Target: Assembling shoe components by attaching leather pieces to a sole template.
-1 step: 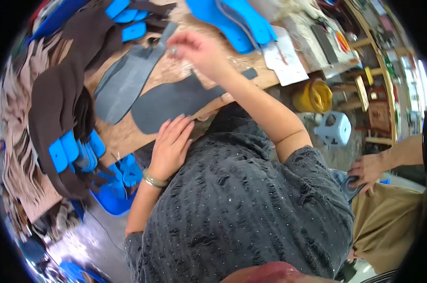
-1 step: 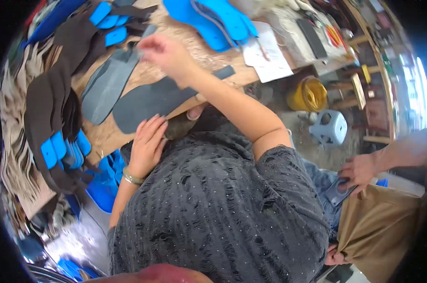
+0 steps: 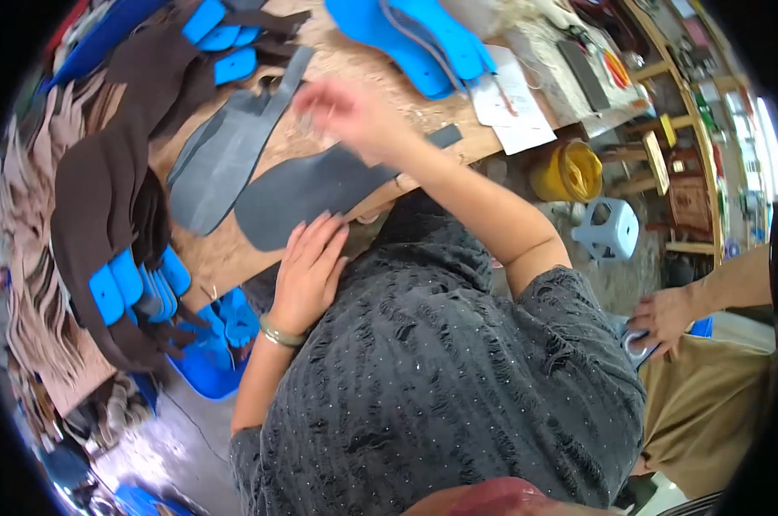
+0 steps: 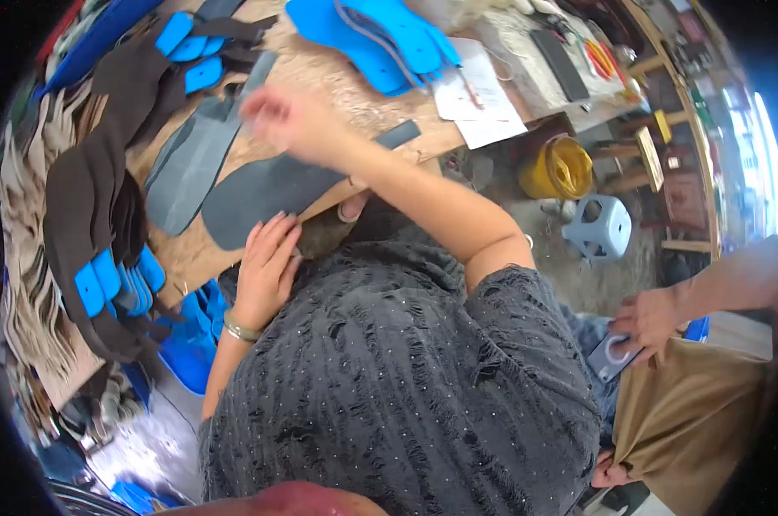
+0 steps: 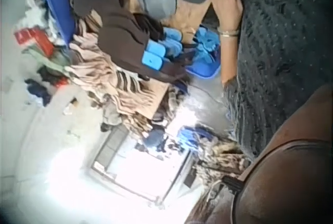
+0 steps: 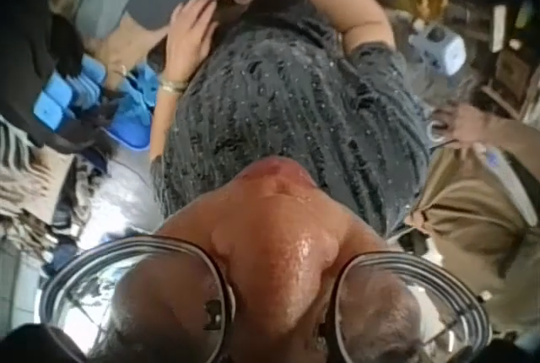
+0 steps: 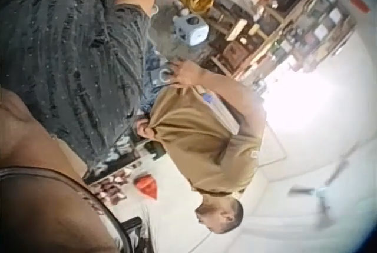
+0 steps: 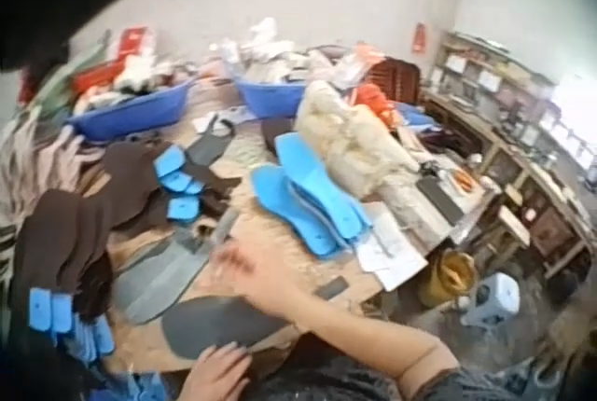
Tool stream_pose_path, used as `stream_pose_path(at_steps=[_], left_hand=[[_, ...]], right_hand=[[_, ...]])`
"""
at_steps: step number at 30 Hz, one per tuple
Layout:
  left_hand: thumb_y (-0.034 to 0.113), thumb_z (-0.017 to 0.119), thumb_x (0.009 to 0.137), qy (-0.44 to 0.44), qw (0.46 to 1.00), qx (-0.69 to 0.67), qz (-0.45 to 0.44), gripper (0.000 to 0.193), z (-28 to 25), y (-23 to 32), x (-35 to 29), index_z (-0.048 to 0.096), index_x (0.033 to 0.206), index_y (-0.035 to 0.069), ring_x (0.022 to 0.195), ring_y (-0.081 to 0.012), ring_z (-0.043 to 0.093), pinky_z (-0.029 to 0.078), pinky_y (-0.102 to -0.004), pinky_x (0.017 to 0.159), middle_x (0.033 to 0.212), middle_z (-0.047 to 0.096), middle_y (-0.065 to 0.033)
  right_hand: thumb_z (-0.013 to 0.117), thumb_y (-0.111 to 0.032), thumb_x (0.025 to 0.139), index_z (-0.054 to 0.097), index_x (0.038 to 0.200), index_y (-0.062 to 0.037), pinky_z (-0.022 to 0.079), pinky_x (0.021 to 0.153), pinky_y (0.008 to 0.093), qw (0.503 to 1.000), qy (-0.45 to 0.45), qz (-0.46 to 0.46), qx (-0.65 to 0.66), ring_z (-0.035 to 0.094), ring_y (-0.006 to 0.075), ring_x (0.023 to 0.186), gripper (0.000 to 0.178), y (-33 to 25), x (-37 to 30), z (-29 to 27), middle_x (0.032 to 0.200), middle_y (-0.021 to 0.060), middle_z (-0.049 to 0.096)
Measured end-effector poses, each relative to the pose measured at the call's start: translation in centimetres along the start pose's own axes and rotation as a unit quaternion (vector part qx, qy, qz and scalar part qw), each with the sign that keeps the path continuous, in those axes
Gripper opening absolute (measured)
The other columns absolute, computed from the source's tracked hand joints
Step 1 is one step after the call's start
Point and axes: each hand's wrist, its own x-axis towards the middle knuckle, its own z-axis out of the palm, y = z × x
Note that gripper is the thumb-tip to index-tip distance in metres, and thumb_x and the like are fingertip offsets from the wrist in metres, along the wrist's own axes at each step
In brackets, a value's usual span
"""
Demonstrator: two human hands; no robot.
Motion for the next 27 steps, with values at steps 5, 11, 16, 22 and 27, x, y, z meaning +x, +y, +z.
stream_pose_path(at_steps=[5,11,16,22,27], left_hand=[[0.008,0.070,0.082,-0.017,0.999,0.004,0.032,0.043,0.0,1.7,2.2,0.061,0.124,0.005,0.122,-0.0329,0.056,0.045,-0.0471,0.101,0.128,0.059,-0.0152],[0.004,0.073,0.079,0.111,0.986,-0.096,-0.085,0.030,-1.0,1.3,1.1,0.069,0.109,0.005,0.090,-0.0294,0.065,0.052,-0.0344,0.075,0.102,0.067,-0.0112],[0.006,0.071,0.081,0.154,0.983,-0.016,-0.100,0.028,-1.4,0.1,1.3,0.068,0.109,0.006,0.101,-0.0320,0.061,0.049,-0.0410,0.088,0.111,0.064,-0.0123],[0.008,0.071,0.082,0.149,0.970,0.105,-0.159,0.029,-2.3,-2.6,-1.0,0.068,0.111,0.005,0.116,-0.0322,0.058,0.044,-0.0448,0.100,0.124,0.062,-0.0126],[0.008,0.071,0.083,0.162,0.967,0.089,-0.177,0.024,-3.1,-2.9,-3.1,0.069,0.106,0.004,0.116,-0.0326,0.059,0.046,-0.0437,0.098,0.121,0.065,-0.0127]], right_hand=[[0.069,-0.014,0.085,0.066,0.110,-0.0031,0.053,0.082,0.0312,0.955,0.091,-0.053,-0.278,0.067,0.0185,0.091,0.028,1.7,-2.9,-0.3,0.104,0.0086,0.068],[0.069,-0.015,0.089,0.068,0.111,-0.0042,0.052,0.083,0.0321,0.904,0.258,-0.140,-0.310,0.065,0.0203,0.094,0.025,-1.0,-3.9,-8.6,0.104,0.0089,0.067],[0.079,-0.035,0.080,0.057,0.126,0.0039,0.052,0.084,0.0380,0.749,0.351,-0.120,-0.549,0.065,0.0269,0.095,0.064,2.2,-2.7,-19.7,0.107,0.0173,0.068],[0.078,-0.034,0.076,0.061,0.124,-0.0009,0.050,0.086,0.0365,0.836,0.307,-0.058,-0.452,0.065,0.0269,0.099,0.061,1.2,-1.2,-18.8,0.106,0.0170,0.066],[0.068,-0.024,0.089,0.058,0.124,0.0010,0.050,0.085,0.0314,0.859,0.256,-0.114,-0.428,0.067,0.0212,0.098,0.044,0.2,-2.5,-15.8,0.105,0.0139,0.067]])
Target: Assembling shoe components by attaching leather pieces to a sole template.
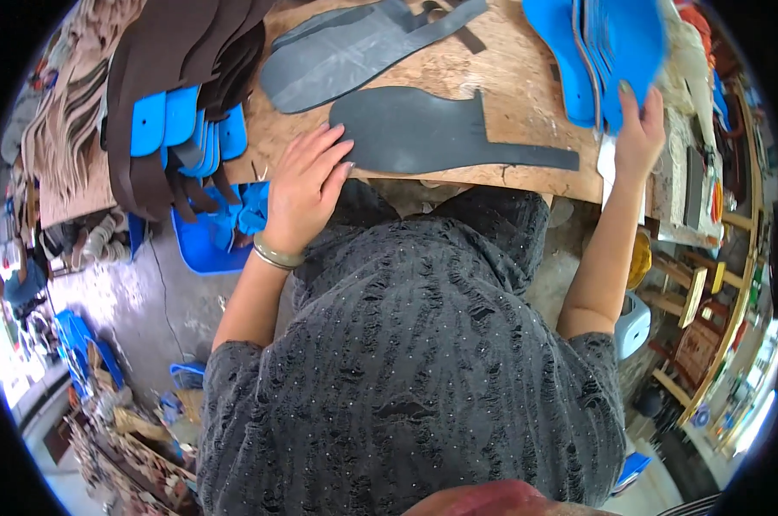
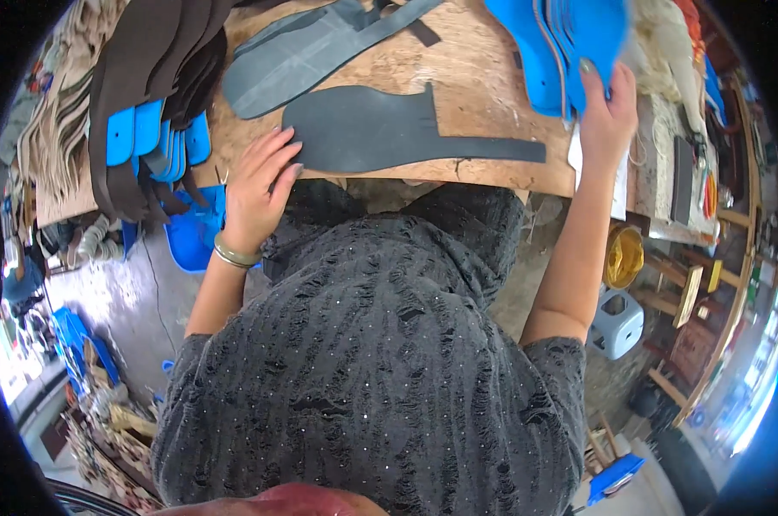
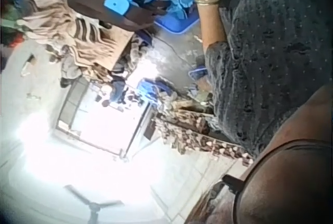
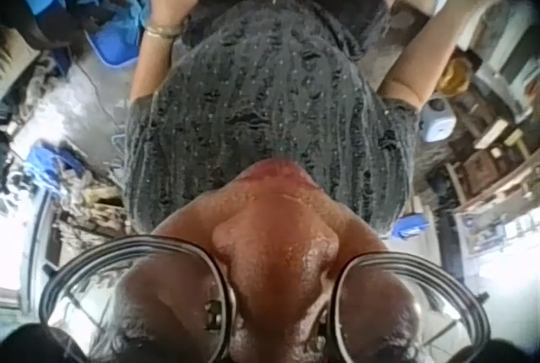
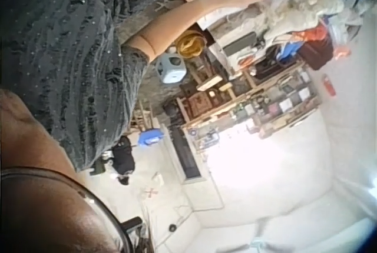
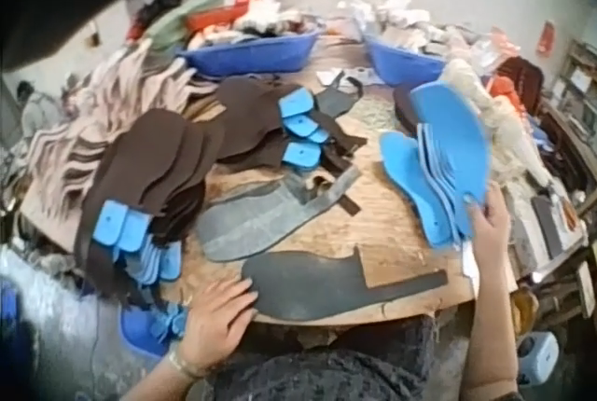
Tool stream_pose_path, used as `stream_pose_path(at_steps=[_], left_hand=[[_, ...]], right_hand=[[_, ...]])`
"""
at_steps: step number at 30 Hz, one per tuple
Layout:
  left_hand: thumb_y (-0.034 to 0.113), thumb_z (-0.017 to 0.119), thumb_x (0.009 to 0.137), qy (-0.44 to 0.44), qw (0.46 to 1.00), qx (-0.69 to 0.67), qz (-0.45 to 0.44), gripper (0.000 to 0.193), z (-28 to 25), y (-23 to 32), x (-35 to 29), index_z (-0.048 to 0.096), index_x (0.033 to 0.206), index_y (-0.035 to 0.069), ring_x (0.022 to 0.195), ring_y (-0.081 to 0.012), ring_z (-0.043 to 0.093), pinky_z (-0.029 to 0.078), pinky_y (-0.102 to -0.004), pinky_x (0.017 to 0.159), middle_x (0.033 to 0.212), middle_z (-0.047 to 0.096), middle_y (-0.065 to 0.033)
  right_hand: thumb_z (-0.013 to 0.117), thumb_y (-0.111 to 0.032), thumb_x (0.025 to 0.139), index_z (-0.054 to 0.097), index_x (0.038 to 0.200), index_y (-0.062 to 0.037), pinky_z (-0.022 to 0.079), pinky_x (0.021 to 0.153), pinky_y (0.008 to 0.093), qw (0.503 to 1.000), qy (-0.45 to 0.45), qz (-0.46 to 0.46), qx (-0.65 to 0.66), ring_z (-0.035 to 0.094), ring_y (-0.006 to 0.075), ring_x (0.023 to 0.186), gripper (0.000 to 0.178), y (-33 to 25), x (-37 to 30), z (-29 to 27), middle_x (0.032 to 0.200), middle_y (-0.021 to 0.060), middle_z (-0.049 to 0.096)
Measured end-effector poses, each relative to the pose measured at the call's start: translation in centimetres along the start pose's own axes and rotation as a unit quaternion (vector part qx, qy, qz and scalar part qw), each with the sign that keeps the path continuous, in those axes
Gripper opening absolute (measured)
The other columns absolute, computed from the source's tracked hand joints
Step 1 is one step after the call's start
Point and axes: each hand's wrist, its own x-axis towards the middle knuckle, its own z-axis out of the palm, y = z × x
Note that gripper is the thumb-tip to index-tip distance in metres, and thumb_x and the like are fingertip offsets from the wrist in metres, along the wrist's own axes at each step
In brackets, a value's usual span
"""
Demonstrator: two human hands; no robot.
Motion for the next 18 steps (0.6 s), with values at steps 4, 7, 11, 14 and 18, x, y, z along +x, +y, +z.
stream_pose_path(at_steps=[4,7,11,14,18], left_hand=[[0.007,0.070,0.083,0.039,0.998,-0.017,-0.052,0.020,-0.3,-0.7,-0.2,0.070,0.102,0.004,0.109,-0.0321,0.062,0.048,-0.0415,0.094,0.111,0.067,-0.0121],[0.006,0.070,0.082,0.065,0.997,-0.010,-0.034,0.019,-0.2,-0.3,0.7,0.070,0.101,0.004,0.104,-0.0309,0.063,0.050,-0.0396,0.090,0.106,0.067,-0.0114],[0.004,0.070,0.081,0.037,0.998,-0.045,0.032,0.020,1.1,1.7,2.1,0.070,0.101,0.004,0.103,-0.0301,0.063,0.050,-0.0384,0.089,0.108,0.067,-0.0109],[0.007,0.074,0.077,0.009,0.994,-0.073,0.075,0.026,2.2,3.3,2.1,0.070,0.103,0.005,0.106,-0.0316,0.061,0.050,-0.0403,0.090,0.112,0.065,-0.0107],[0.014,0.077,0.075,-0.068,0.989,-0.052,0.117,0.039,3.3,4.3,2.8,0.067,0.112,0.007,0.117,-0.0311,0.056,0.045,-0.0451,0.097,0.125,0.060,-0.0098]], right_hand=[[0.054,-0.020,0.100,0.053,0.125,0.0028,0.052,0.086,0.0339,0.938,-0.050,0.097,0.330,0.069,0.0230,0.092,0.034,-4.8,-2.7,0.1,0.108,0.0148,0.067],[0.049,-0.023,0.102,0.052,0.125,0.0021,0.053,0.086,0.0351,0.919,-0.097,0.115,0.366,0.069,0.0232,0.091,0.034,-5.0,-3.2,-0.2,0.109,0.0150,0.067],[0.048,-0.026,0.103,0.052,0.127,0.0010,0.053,0.087,0.0340,0.887,-0.114,0.201,0.400,0.068,0.0203,0.090,0.037,-4.3,-3.5,0.9,0.110,0.0137,0.067],[0.052,-0.022,0.101,0.048,0.131,0.0011,0.055,0.085,0.0368,0.883,-0.164,0.206,0.389,0.067,0.0233,0.098,0.038,-4.6,-2.7,2.1,0.111,0.0160,0.066],[0.058,-0.013,0.096,0.048,0.131,0.0015,0.057,0.082,0.0364,0.883,-0.160,0.198,0.395,0.068,0.0230,0.094,0.039,-5.9,-2.8,2.4,0.110,0.0159,0.066]])
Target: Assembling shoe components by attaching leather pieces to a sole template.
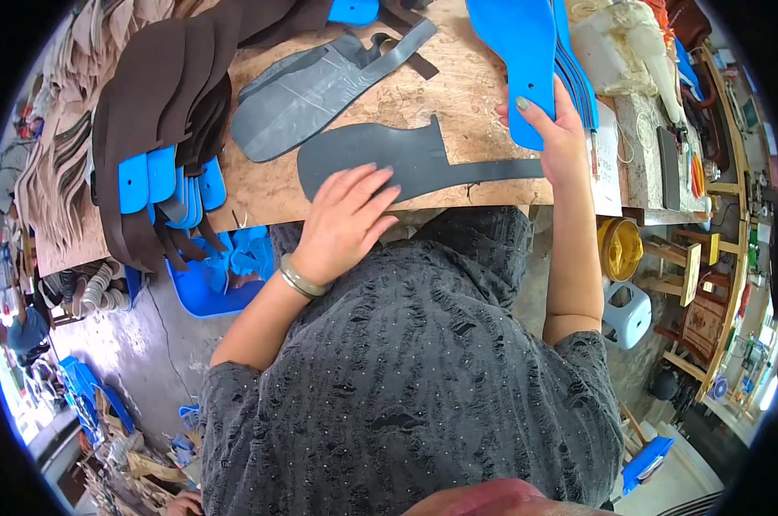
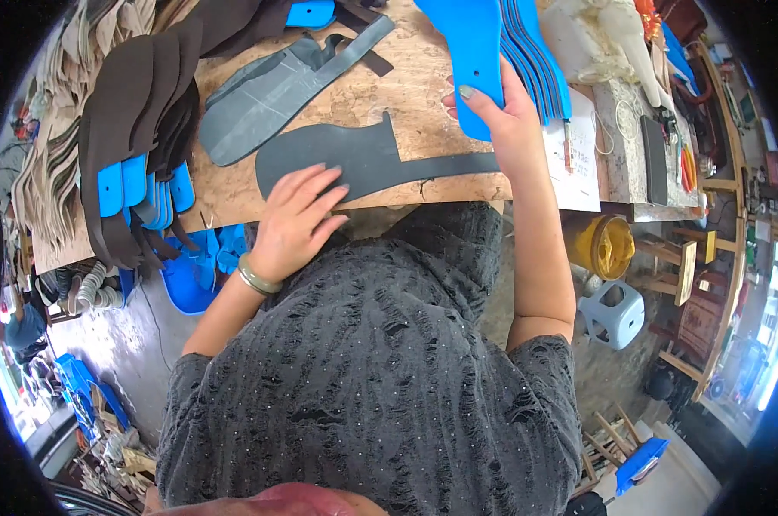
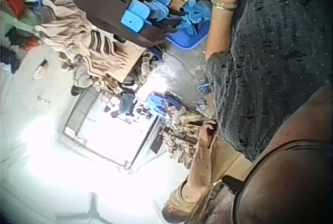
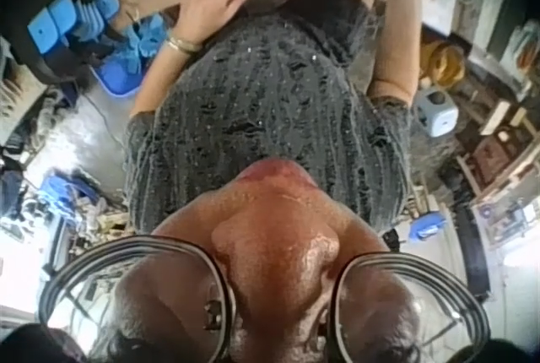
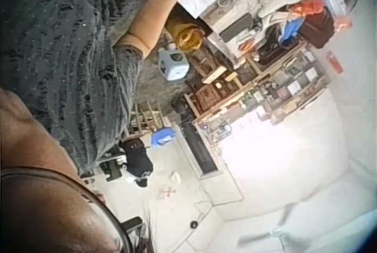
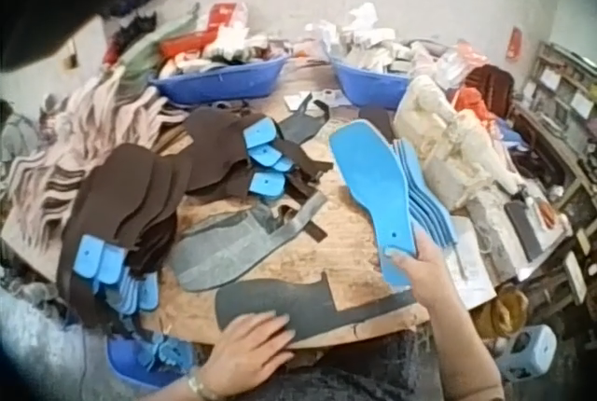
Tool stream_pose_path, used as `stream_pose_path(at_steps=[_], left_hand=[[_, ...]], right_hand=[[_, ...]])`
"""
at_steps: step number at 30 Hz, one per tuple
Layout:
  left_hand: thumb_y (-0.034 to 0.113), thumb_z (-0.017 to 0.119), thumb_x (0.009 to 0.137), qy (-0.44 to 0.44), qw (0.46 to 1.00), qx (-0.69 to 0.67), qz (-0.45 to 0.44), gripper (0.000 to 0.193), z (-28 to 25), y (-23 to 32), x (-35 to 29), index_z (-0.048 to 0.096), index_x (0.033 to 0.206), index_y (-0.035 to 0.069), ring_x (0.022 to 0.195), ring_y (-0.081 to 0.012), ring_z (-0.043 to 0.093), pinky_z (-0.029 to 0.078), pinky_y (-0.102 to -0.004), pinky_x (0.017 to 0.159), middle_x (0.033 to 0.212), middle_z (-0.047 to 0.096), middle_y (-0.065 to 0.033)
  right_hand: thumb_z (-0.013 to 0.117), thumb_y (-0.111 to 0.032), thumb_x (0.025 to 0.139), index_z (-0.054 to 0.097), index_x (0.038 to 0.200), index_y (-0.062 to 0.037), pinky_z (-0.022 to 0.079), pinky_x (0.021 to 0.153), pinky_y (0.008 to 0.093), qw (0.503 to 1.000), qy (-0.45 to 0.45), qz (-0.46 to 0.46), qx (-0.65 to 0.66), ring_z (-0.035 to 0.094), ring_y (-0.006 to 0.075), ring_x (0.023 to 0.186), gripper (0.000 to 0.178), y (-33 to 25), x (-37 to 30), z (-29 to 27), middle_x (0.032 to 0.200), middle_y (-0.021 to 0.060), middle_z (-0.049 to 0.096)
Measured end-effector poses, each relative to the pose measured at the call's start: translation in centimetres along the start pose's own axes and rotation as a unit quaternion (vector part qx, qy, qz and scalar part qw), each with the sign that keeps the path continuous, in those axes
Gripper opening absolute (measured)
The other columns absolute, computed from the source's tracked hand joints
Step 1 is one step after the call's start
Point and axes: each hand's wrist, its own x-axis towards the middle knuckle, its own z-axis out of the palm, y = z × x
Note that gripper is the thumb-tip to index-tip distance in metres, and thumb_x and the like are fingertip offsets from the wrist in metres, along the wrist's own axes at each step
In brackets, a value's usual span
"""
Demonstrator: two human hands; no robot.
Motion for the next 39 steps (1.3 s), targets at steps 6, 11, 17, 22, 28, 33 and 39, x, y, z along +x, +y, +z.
stream_pose_path(at_steps=[6,11,17,22,28,33,39], left_hand=[[0.014,0.075,0.077,0.007,0.999,0.032,0.026,0.032,0.7,-0.2,0.1,0.068,0.107,0.010,0.114,-0.0248,0.057,0.045,-0.0413,0.095,0.121,0.063,-0.0039],[0.012,0.076,0.076,0.027,0.999,0.029,0.017,0.029,0.9,-0.1,-0.6,0.070,0.104,0.011,0.108,-0.0234,0.059,0.045,-0.0402,0.092,0.117,0.065,-0.0026],[0.009,0.077,0.074,0.047,0.999,-0.013,0.015,0.030,1.0,0.0,-0.8,0.071,0.103,0.010,0.103,-0.0257,0.060,0.047,-0.0392,0.088,0.112,0.065,-0.0053],[-0.003,0.071,0.079,0.094,0.990,-0.086,-0.065,0.028,0.3,0.9,-0.8,0.070,0.106,0.006,0.093,-0.0281,0.059,0.049,-0.0339,0.079,0.101,0.060,-0.0109],[-0.007,0.065,0.085,0.054,0.983,-0.160,-0.077,0.015,0.5,1.8,-0.1,0.068,0.095,0.003,0.055,-0.0179,0.053,0.042,-0.0289,0.052,0.074,0.057,-0.0081],[0.000,0.068,0.084,-0.010,0.988,-0.150,0.017,0.004,0.6,3.4,2.1,0.069,0.087,0.003,0.055,-0.0204,0.054,0.042,-0.0308,0.051,0.067,0.058,-0.0100],[0.007,0.075,0.080,-0.033,0.989,-0.138,0.038,0.008,1.3,5.1,3.0,0.069,0.085,0.004,0.062,-0.0256,0.059,0.045,-0.0345,0.055,0.070,0.059,-0.0091]], right_hand=[[0.060,-0.010,0.094,0.049,0.132,0.0001,0.058,0.075,0.0336,0.993,0.035,-0.034,0.105,0.069,0.0231,0.089,0.040,0.4,0.3,-1.8,0.110,0.0165,0.066],[0.060,-0.015,0.096,0.054,0.124,0.0006,0.058,0.073,0.0332,0.972,0.155,-0.154,0.087,0.070,0.0237,0.084,0.033,-1.3,1.4,-4.2,0.104,0.0161,0.068],[0.062,-0.011,0.093,0.056,0.124,0.0033,0.058,0.072,0.0314,0.983,0.179,-0.039,0.013,0.071,0.0230,0.082,0.035,-0.9,2.8,-8.6,0.103,0.0149,0.069],[0.063,-0.007,0.090,0.053,0.132,0.0017,0.057,0.080,0.0354,0.983,0.146,-0.083,0.077,0.070,0.0230,0.088,0.045,1.3,3.2,-9.5,0.110,0.0114,0.068],[0.069,-0.017,0.089,0.063,0.126,-0.0043,0.054,0.078,0.0307,0.964,0.203,-0.102,-0.138,0.068,0.0136,0.085,0.039,0.1,4.3,-9.9,0.108,0.0065,0.069],[0.069,-0.016,0.088,0.069,0.115,-0.0056,0.053,0.078,0.0280,0.865,0.277,-0.252,-0.333,0.067,0.0127,0.082,0.029,-1.2,2.4,-12.9,0.109,0.0067,0.071],[0.057,-0.024,0.093,0.069,0.117,-0.0116,0.054,0.082,0.0322,0.695,0.523,-0.175,-0.461,0.071,0.0201,0.091,0.029,-0.9,-1.3,-38.9,0.098,0.0094,0.074]])
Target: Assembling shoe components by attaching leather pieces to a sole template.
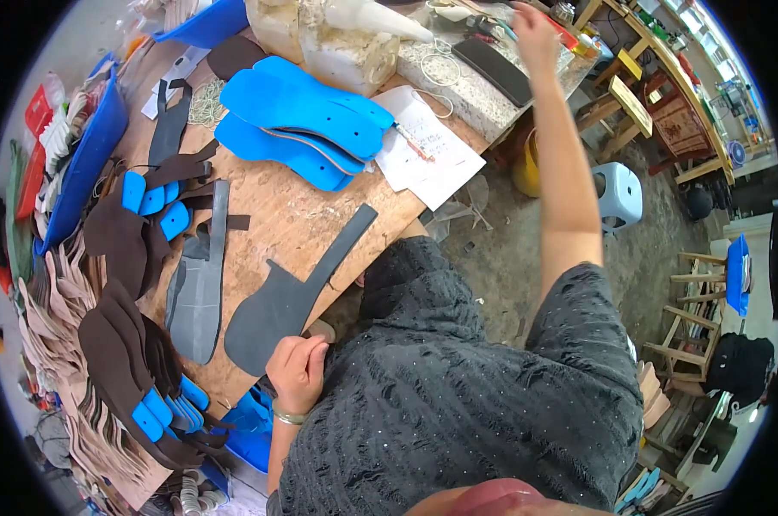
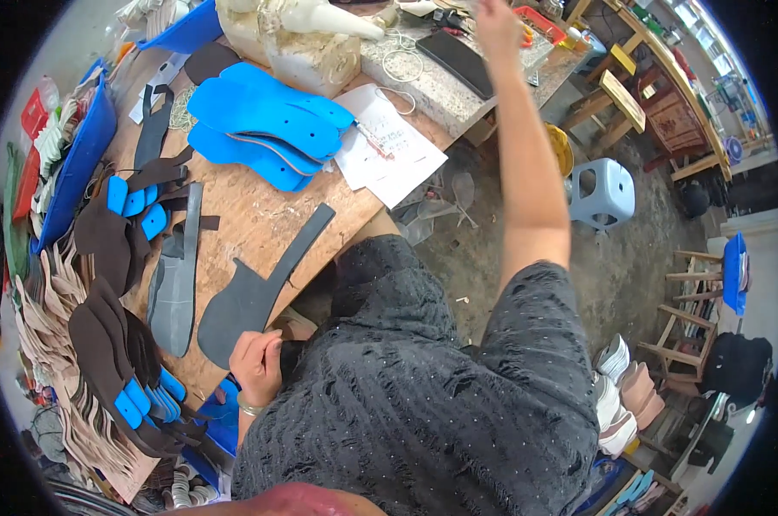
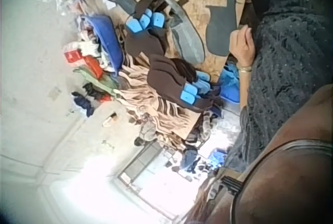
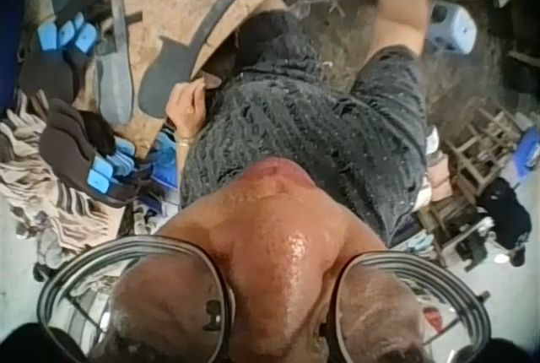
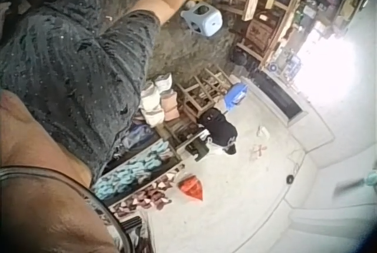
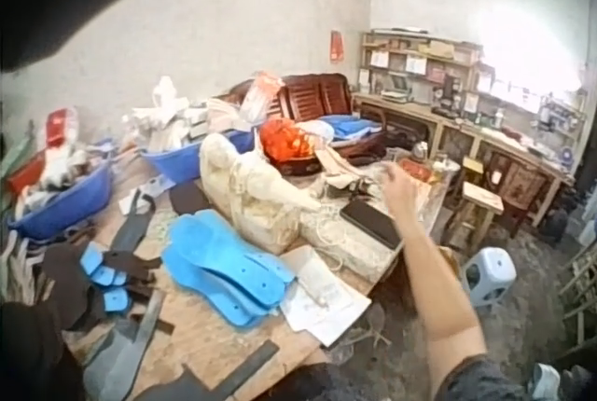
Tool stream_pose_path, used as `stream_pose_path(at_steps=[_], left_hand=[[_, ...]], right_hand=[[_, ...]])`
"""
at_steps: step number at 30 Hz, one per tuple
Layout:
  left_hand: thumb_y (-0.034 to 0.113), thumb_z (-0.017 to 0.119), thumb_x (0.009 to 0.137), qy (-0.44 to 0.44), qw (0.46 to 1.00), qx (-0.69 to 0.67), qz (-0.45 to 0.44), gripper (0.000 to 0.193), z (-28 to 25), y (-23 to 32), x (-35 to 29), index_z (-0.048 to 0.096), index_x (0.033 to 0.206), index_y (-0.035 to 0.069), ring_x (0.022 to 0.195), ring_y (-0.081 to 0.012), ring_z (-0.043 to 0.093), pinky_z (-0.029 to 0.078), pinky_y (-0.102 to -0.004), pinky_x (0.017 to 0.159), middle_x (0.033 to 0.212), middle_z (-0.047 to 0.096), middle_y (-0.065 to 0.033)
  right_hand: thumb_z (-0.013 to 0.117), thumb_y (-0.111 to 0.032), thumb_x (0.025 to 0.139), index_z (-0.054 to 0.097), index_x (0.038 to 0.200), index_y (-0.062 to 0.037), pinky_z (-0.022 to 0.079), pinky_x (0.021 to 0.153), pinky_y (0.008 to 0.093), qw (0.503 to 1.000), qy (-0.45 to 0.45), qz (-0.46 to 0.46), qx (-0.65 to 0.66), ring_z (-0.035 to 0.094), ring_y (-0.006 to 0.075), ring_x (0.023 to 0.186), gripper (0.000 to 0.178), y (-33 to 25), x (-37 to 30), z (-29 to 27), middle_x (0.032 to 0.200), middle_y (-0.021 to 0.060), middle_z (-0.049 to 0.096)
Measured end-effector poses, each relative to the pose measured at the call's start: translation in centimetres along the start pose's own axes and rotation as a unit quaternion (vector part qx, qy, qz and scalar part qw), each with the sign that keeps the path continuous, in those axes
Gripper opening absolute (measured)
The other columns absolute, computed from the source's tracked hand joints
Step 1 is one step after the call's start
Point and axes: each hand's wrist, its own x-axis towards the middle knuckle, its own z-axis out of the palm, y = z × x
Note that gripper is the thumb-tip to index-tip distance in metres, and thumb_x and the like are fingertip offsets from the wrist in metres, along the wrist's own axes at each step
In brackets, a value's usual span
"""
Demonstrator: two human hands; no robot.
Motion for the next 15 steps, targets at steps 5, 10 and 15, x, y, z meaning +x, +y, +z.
stream_pose_path(at_steps=[5,10,15], left_hand=[[0.002,0.073,0.080,0.009,0.998,0.017,-0.060,0.011,0.9,-0.2,-0.7,0.069,0.091,0.003,0.068,-0.0262,0.062,0.049,-0.0326,0.060,0.081,0.063,-0.0110],[0.000,0.074,0.079,0.000,0.998,0.017,-0.067,0.014,1.7,0.8,0.2,0.070,0.093,0.002,0.070,-0.0254,0.063,0.050,-0.0315,0.061,0.083,0.065,-0.0114],[0.000,0.075,0.078,-0.018,0.999,0.022,-0.035,0.016,1.6,0.9,0.7,0.069,0.093,0.002,0.073,-0.0254,0.064,0.051,-0.0317,0.063,0.084,0.065,-0.0113]], right_hand=[[0.046,-0.012,0.090,0.047,0.139,-0.0171,0.048,0.091,0.0507,0.947,-0.204,-0.001,-0.246,0.063,0.0412,0.108,0.049,13.0,5.3,1.0,0.114,0.0248,0.065],[0.046,-0.004,0.089,0.041,0.143,-0.0157,0.049,0.089,0.0505,0.895,-0.344,-0.049,-0.279,0.063,0.0400,0.107,0.055,15.6,5.8,1.4,0.113,0.0267,0.065],[0.055,-0.004,0.080,0.042,0.144,-0.0145,0.047,0.095,0.0476,0.866,-0.397,-0.062,-0.297,0.061,0.0393,0.110,0.066,15.2,5.8,-1.1,0.118,0.0261,0.063]])
